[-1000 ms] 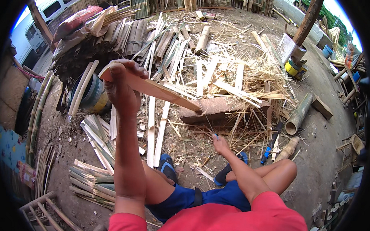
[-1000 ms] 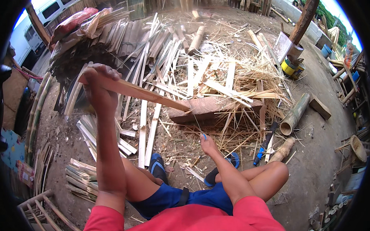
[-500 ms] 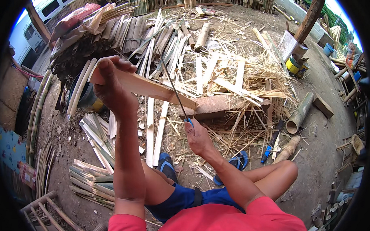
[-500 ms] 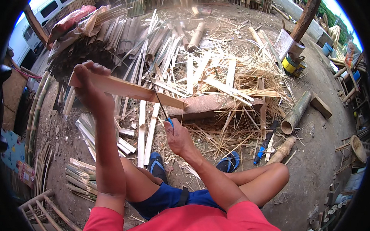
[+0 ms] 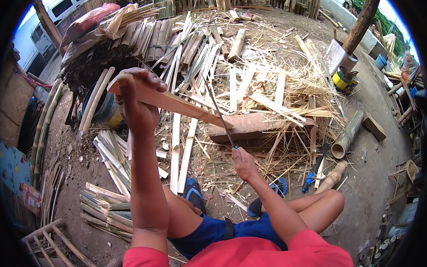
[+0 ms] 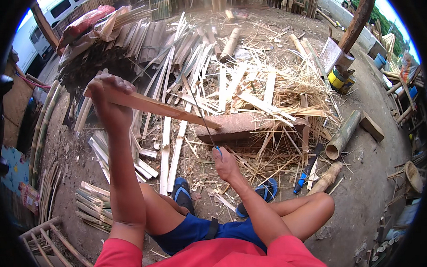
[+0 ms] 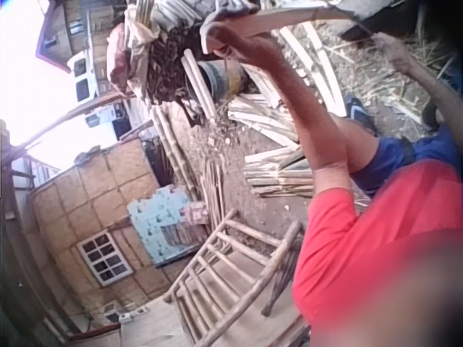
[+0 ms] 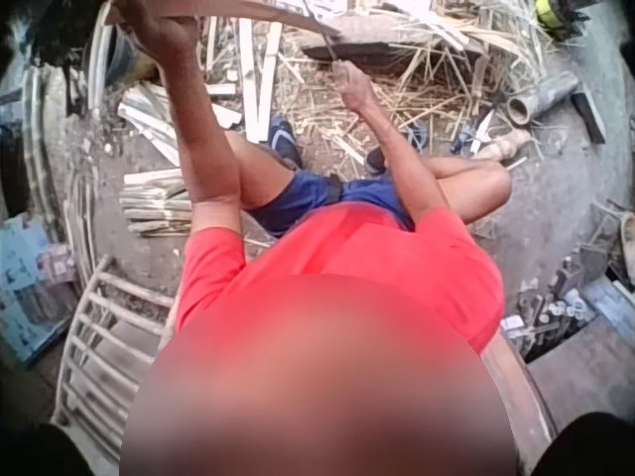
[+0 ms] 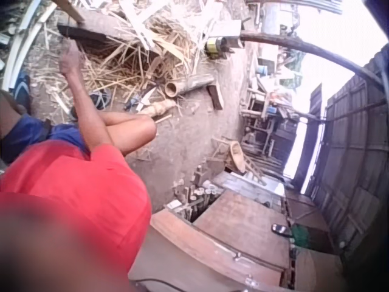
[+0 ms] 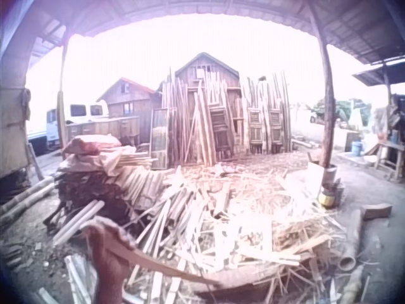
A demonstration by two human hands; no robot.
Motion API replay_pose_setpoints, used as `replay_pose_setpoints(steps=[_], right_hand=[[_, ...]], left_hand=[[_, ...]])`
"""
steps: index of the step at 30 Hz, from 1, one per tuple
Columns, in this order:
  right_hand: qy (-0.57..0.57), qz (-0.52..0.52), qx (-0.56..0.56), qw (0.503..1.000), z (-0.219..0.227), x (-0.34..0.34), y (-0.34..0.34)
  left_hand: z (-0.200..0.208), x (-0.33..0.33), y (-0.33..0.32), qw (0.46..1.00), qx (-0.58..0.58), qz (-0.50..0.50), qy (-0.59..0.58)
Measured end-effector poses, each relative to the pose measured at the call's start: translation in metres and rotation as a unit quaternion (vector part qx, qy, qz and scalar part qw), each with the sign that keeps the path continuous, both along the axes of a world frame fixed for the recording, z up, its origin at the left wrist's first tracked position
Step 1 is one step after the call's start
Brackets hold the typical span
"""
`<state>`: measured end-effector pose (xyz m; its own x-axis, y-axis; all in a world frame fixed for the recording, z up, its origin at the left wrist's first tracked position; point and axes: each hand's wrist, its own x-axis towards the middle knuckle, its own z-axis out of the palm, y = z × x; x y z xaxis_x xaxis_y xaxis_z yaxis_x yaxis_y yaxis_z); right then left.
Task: The person sits on the ground and uses a knife to shave thin strips from bamboo pieces. They repeatedly pick up bamboo strips, shave them, and place them aside. The workspace is cluttered with bamboo offcuts and tools.
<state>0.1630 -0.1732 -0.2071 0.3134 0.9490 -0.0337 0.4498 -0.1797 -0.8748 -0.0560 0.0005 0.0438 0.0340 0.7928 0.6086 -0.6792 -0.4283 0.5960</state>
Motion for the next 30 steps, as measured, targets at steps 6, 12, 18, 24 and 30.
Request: replay_pose_setpoints(steps=[6, 12, 18, 24, 30], right_hand=[[-0.006, -0.019, 0.001, 1.000, -0.014, -0.013, -0.004], [0.021, -0.077, -0.193, 0.978, -0.076, 0.024, 0.013], [0.071, 0.062, 0.023, 0.995, 0.057, -0.029, -0.008], [0.048, 0.025, -0.028, 0.998, 0.122, -0.043, 0.009], [0.044, 0.058, 0.084, 0.994, 0.057, -0.034, 0.001]], left_hand=[[-0.005, -0.005, -0.001, 0.999, 0.008, -0.005, 0.034], [0.012, 0.018, -0.009, 0.998, 0.055, 0.014, 0.034], [0.013, 0.018, -0.015, 0.989, 0.101, -0.002, 0.110], [0.013, 0.023, -0.016, 0.988, 0.124, -0.046, 0.078], [0.009, 0.022, -0.009, 0.991, 0.116, -0.040, 0.055]])
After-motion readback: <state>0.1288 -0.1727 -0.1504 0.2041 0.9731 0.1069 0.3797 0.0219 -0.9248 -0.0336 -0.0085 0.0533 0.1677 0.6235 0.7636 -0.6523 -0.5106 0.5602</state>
